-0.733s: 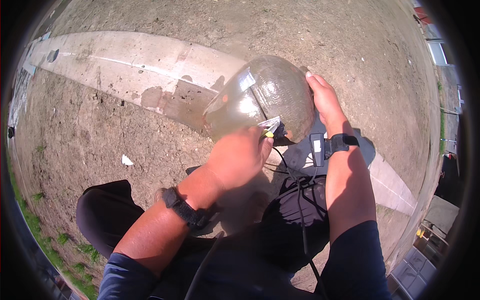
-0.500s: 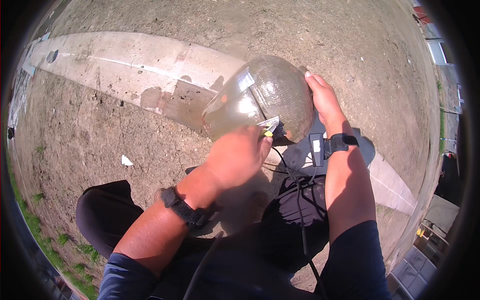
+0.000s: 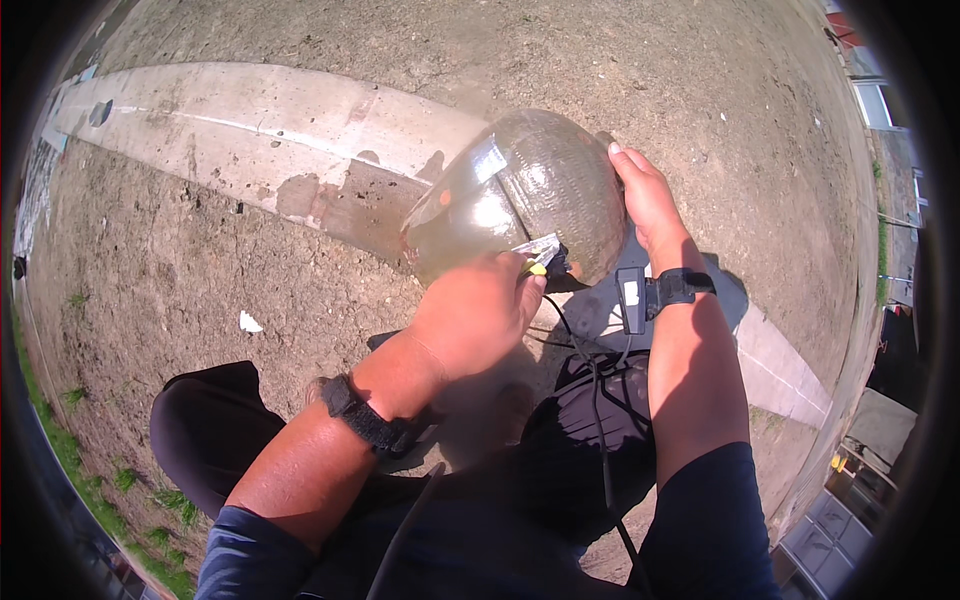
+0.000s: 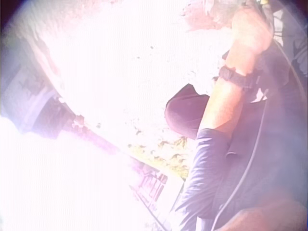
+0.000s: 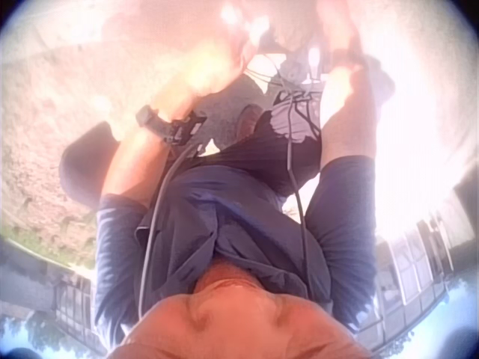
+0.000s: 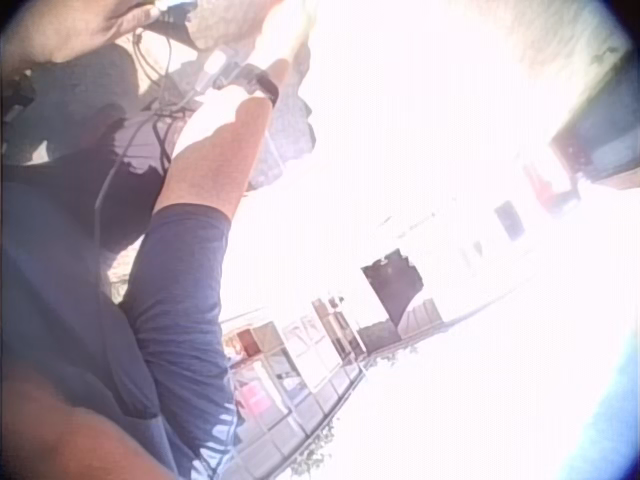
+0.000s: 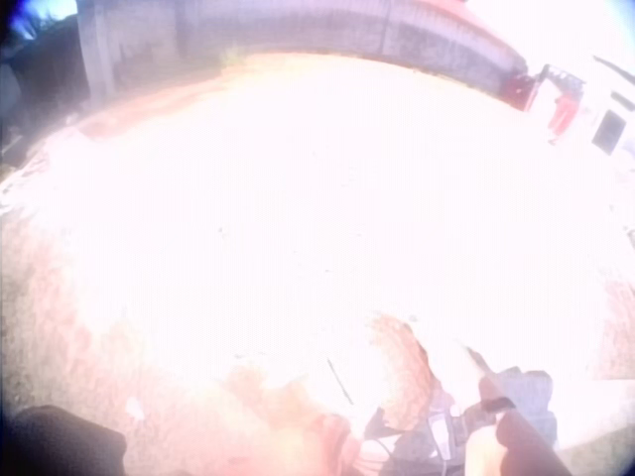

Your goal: The person cleans a large clay pot by scraping tape off and then rinsing it with water.

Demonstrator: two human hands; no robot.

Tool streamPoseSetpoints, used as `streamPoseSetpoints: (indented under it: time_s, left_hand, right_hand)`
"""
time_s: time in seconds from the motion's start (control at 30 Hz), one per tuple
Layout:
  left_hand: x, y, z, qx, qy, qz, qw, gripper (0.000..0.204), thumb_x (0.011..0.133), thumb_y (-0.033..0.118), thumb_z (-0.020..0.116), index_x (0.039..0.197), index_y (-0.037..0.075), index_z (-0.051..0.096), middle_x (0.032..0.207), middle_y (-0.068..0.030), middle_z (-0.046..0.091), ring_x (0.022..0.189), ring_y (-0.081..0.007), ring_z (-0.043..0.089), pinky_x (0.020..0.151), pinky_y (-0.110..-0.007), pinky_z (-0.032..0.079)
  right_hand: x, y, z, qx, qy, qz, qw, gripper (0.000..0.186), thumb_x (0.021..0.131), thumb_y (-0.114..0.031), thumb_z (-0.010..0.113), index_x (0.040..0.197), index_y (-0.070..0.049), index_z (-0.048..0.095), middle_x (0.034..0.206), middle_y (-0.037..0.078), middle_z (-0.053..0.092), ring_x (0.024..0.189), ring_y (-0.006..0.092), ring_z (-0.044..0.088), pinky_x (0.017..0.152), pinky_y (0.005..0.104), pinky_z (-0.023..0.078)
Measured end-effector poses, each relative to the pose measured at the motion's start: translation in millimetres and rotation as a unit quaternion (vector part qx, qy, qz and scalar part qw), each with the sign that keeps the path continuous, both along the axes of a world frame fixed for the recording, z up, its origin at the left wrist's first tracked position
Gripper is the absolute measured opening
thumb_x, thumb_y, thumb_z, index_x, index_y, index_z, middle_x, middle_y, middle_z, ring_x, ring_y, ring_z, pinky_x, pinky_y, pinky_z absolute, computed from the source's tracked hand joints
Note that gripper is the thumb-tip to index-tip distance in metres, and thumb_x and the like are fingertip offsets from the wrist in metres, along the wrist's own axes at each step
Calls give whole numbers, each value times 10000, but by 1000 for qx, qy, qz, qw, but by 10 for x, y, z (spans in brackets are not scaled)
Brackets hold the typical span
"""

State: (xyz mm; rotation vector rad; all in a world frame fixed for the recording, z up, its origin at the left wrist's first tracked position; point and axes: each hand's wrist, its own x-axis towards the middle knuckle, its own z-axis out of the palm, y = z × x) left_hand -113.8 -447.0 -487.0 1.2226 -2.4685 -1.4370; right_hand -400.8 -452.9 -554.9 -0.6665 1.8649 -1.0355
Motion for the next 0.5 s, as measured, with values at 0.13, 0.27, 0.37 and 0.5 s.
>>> streamPoseSetpoints:
  time_s: [0.13, 0.27, 0.37, 0.5]
  left_hand:
    - [11, -10, 1, 4, -7, -3, 1000, 307, 1016, 312, 530, 1145, 44, 604, 993, -242, 670, 901, -442, 671, 790, -516, 543]
    - [7, -19, 25, 16, -19, -12, 1000, 318, 1020, 320, 520, 1157, 45, 601, 1004, -243, 667, 908, -439, 672, 802, -509, 544]
    - [4, -16, 30, 15, -15, -12, 1000, 323, 1021, 323, 517, 1159, 43, 599, 1012, -244, 665, 913, -440, 671, 807, -509, 544]
    - [6, -1, 32, 4, -5, -6, 1000, 318, 1021, 322, 518, 1143, 40, 602, 1014, -247, 663, 916, -444, 667, 806, -511, 541]
  right_hand:
    - [31, 1, 22, 0, -4, -2, 1000, 429, 1029, -381, 568, 1229, -15, 666, 1166, 93, 684, 1085, 178, 591, 988, 329, 433]
    - [16, -2, 24, 1, -1, -3, 1000, 420, 1032, -376, 565, 1221, -16, 669, 1157, 90, 684, 1075, 175, 590, 981, 328, 437]
    - [32, -9, 37, 3, -8, -7, 1000, 417, 1033, -375, 564, 1216, -15, 670, 1150, 87, 684, 1068, 172, 590, 976, 327, 439]
    - [57, -9, 58, 6, -7, -10, 1000, 419, 1032, -376, 566, 1211, -13, 671, 1147, 86, 685, 1066, 172, 591, 974, 327, 439]
